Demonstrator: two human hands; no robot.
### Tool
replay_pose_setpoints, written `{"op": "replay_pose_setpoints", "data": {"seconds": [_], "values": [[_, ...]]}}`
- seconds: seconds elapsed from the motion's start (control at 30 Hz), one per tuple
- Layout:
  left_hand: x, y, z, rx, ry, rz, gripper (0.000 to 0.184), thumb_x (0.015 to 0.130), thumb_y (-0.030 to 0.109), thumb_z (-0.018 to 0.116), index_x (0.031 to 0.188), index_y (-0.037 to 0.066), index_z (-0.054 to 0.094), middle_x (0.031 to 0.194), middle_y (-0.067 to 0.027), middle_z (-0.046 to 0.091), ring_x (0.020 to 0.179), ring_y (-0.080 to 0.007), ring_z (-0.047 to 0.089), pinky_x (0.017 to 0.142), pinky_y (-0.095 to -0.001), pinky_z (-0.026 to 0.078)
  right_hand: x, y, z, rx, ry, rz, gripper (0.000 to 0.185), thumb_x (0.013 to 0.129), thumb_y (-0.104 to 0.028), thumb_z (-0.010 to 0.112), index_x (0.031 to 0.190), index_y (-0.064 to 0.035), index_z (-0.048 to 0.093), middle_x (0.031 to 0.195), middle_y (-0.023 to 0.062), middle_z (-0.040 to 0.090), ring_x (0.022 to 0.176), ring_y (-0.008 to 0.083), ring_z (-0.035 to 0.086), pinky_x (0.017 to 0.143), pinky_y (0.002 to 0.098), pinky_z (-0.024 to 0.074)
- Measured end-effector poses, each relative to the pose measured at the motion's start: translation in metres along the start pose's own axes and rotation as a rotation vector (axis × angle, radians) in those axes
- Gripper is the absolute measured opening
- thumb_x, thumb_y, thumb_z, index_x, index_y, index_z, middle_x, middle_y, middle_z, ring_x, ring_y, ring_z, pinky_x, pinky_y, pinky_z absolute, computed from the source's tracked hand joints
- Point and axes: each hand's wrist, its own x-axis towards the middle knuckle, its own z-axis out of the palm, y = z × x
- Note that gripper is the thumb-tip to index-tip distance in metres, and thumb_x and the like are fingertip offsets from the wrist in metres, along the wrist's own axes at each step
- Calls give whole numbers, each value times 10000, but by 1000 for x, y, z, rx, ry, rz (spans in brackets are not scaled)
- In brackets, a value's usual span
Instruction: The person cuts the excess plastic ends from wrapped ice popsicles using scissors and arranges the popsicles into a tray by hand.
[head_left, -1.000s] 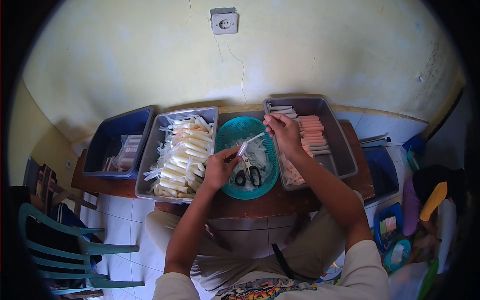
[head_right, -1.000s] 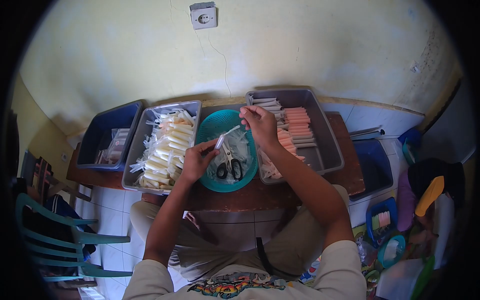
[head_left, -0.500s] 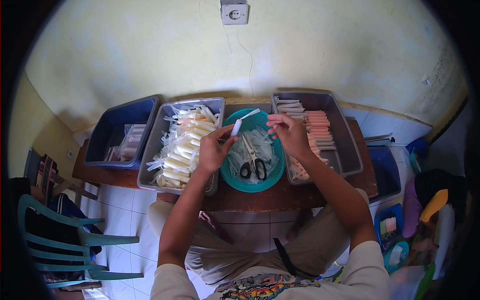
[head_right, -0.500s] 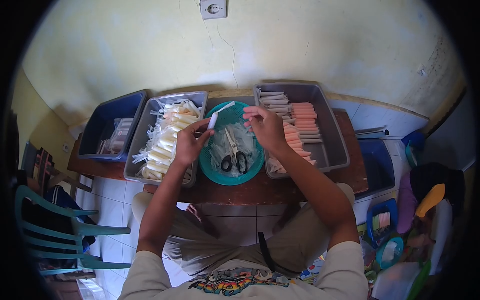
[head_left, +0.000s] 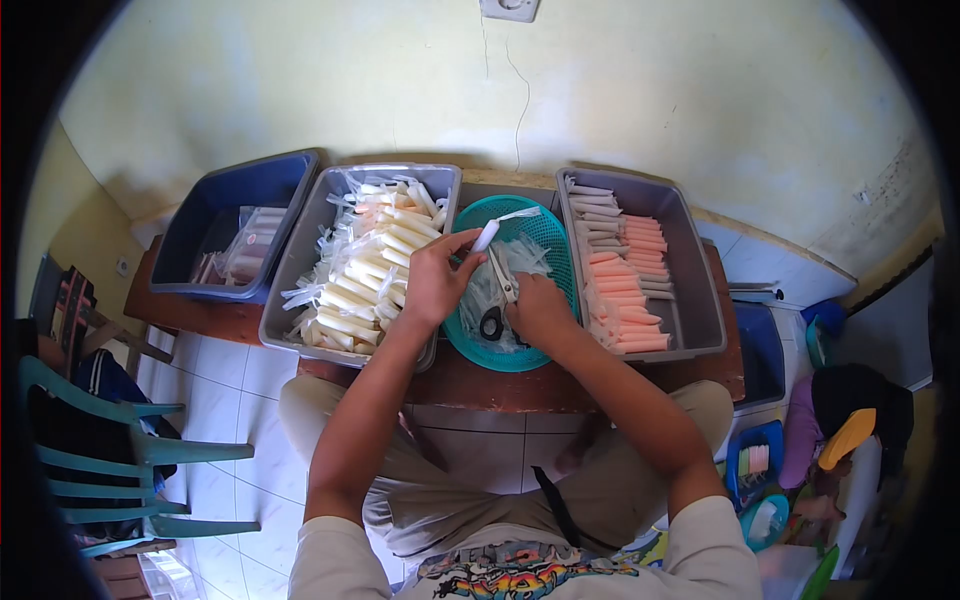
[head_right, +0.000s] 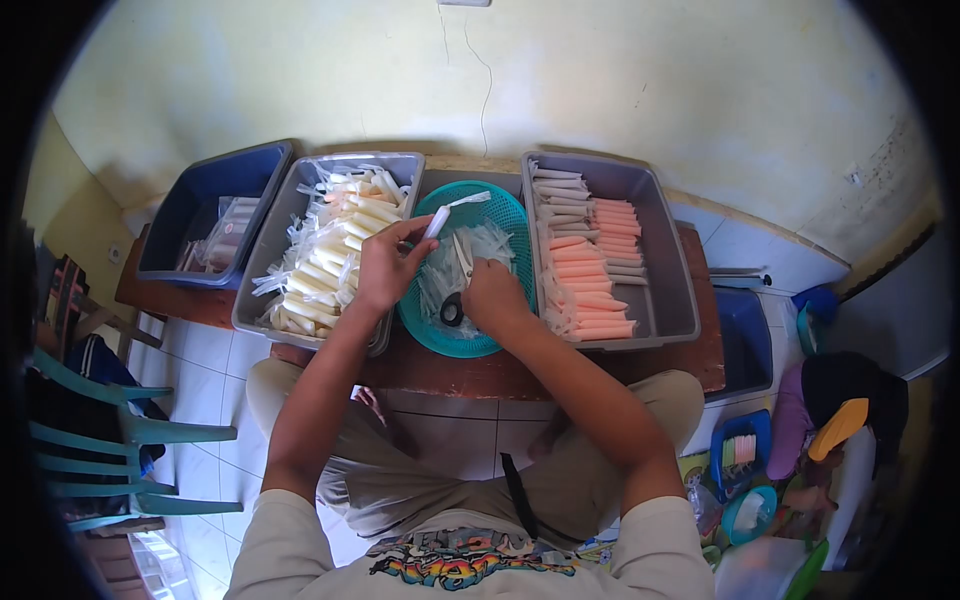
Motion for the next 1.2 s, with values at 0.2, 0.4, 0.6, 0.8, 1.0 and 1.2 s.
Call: {"op": "replay_pose_setpoints", "data": {"seconds": [0.2,0.4,0.6,0.8,1.0,1.2], "values": [[-5,-2,3,-1,-8,55,390,881,71,852,1263,78,774,1024,-148,788,840,-240,762,752,-354,600,0,-19,7,-49,-194,181,518,868,-176,768,1252,104,562,1187,336,673,1105,530,695,980,549,575],[-8,-2,5,29,-63,69,400,886,73,849,1278,92,775,1037,-139,792,856,-234,765,758,-347,602,4,-22,24,-51,-213,214,605,824,-147,807,1285,106,508,1248,336,632,1122,521,692,989,545,576],[-6,2,7,49,-61,106,374,893,69,836,1261,79,772,999,-139,775,804,-268,749,724,-370,589,6,-14,27,-33,-200,174,751,825,-139,810,1411,121,419,1290,350,576,1144,546,669,993,546,571],[-4,4,6,3,-37,120,364,896,70,828,1255,72,767,984,-148,763,777,-297,738,704,-389,577,-2,-4,19,71,-166,48,940,839,-161,820,1550,134,281,1293,376,529,1153,572,637,980,550,562],[10,11,-9,62,-35,84,388,894,69,840,1275,97,775,1060,-134,793,876,-233,765,771,-347,618,-15,-7,-21,127,-140,-46,894,837,-201,835,1550,89,381,1237,315,573,1151,488,624,994,497,535],[22,8,-28,78,3,110,360,902,56,822,1259,63,768,1051,-153,784,874,-245,762,764,-359,619,-33,-19,-60,262,-110,-60,885,848,-265,865,1568,0,425,1161,255,593,1080,427,627,953,485,518]]}}
